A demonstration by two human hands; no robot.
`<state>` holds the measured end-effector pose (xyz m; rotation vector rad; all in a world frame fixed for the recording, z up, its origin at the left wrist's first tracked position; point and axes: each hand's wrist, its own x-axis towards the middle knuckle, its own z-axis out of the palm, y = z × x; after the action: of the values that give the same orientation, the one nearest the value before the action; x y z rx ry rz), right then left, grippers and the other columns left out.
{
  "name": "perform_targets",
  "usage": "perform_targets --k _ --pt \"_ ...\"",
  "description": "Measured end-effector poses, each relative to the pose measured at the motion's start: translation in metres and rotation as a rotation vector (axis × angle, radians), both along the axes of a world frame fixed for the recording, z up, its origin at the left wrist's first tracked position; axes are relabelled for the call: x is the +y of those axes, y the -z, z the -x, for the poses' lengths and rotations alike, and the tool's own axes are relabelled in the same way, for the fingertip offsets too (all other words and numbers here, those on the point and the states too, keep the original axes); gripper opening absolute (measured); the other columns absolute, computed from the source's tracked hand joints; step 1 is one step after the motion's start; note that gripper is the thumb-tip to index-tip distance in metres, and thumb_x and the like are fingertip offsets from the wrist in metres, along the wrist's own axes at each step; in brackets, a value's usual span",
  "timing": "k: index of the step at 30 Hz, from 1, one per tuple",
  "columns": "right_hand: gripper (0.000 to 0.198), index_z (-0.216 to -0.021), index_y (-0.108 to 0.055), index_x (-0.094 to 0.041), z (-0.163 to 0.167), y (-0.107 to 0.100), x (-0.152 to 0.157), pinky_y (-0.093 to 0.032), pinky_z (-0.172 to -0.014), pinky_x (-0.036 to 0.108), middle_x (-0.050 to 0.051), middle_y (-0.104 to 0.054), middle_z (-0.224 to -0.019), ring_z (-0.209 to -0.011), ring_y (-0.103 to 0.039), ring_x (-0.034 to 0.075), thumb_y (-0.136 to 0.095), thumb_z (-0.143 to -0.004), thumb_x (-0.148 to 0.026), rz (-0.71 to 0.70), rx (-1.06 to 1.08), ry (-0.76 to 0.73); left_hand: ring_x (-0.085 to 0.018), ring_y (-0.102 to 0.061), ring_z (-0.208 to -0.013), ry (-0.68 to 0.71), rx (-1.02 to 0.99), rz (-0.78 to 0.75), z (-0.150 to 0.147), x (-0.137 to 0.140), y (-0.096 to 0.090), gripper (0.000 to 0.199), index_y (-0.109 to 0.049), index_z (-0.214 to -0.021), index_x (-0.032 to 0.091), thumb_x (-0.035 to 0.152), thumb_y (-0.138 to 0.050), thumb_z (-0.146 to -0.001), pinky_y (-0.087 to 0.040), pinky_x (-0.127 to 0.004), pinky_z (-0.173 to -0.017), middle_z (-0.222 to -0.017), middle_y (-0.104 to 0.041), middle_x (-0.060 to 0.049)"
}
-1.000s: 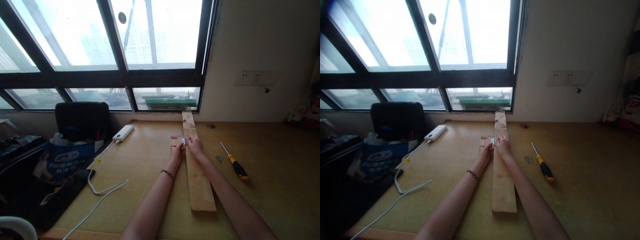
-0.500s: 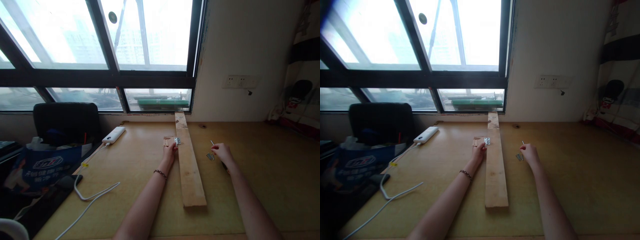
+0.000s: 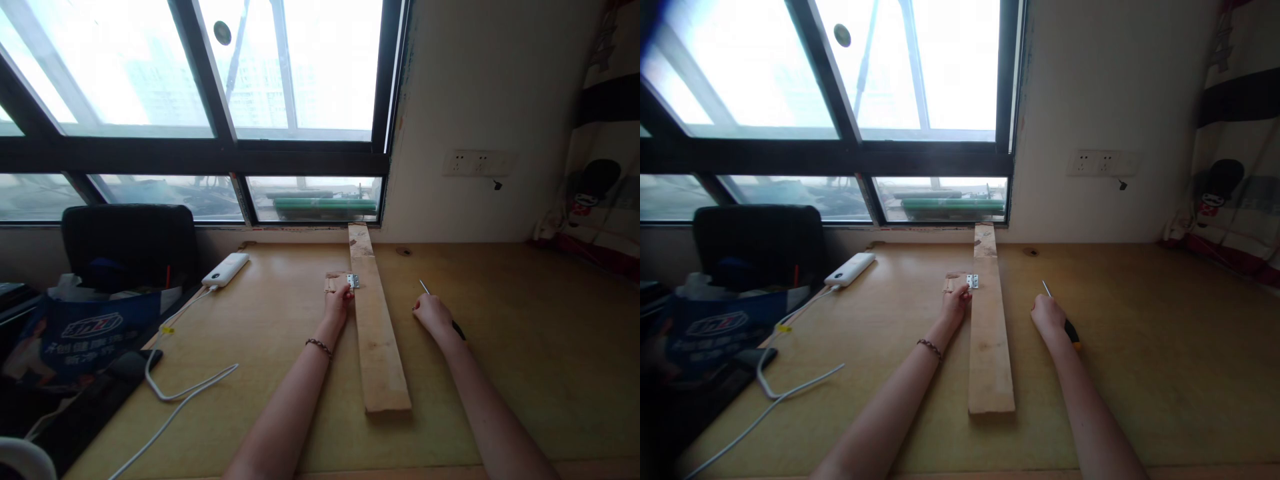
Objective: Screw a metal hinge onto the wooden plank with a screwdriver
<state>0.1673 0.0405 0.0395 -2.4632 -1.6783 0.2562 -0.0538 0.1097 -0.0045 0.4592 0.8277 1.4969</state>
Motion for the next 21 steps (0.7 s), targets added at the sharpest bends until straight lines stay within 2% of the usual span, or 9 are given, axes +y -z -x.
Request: perform_targets --k 12,16,18,21 --pt "0.015 -0.076 -0.066 -0.018 -0.001 0.010 0.004 -0.044 -0.056 0.032 0.014 -0.066 -0.085 -0.078 -0.064 0.029 -0.052 -0.070 -0.021 -0.055 -0.030 -0.005 -0.004 -0.044 -0.041 0.039 -0.040 -0.022 0.000 -0.001 -0.002 0.019 -0.054 -0.061 0.012 0.014 -0.071 -0.051 -0.042 -0.019 -0.049 -0.049 -0.051 0.005" --pt "0.012 -0.067 -0.065 -0.015 -0.002 0.012 0.006 -0.046 -0.058 0.034 0.015 -0.067 -0.077 -0.075 -0.064 0.030 -0.055 -0.066 -0.021 -0.167 0.021 -0.013 -0.004 -0.044 -0.041 0.039 -0.044 -0.023 0.000 -0.001 -0.002 0.020 -0.055 -0.062 0.012 0.014 -0.071 -0.051 -0.042 -0.019 -0.049 -0.049 -0.051 0.005" --pt "0.011 -0.063 -0.064 -0.015 0.002 0.011 0.010 -0.047 -0.060 0.033 0.012 -0.067 -0.070 -0.073 -0.064 0.027 -0.058 -0.064 -0.024 -0.303 0.185 -0.039 -0.004 -0.044 -0.041 0.034 -0.043 -0.021 0.000 -0.001 -0.002 0.020 -0.055 -0.062 0.011 0.014 -0.071 -0.051 -0.042 -0.019 -0.049 -0.048 -0.051 0.005" --pt "0.017 -0.070 -0.063 -0.014 0.024 0.006 0.022 -0.050 -0.057 0.028 0.008 -0.067 -0.067 -0.063 -0.064 0.019 -0.059 -0.064 -0.030 -0.479 0.734 -0.113 -0.004 -0.044 -0.041 0.031 -0.044 -0.030 0.000 -0.002 -0.002 0.020 -0.054 -0.060 0.011 0.014 -0.071 -0.051 -0.041 -0.018 -0.047 -0.047 -0.050 0.005"
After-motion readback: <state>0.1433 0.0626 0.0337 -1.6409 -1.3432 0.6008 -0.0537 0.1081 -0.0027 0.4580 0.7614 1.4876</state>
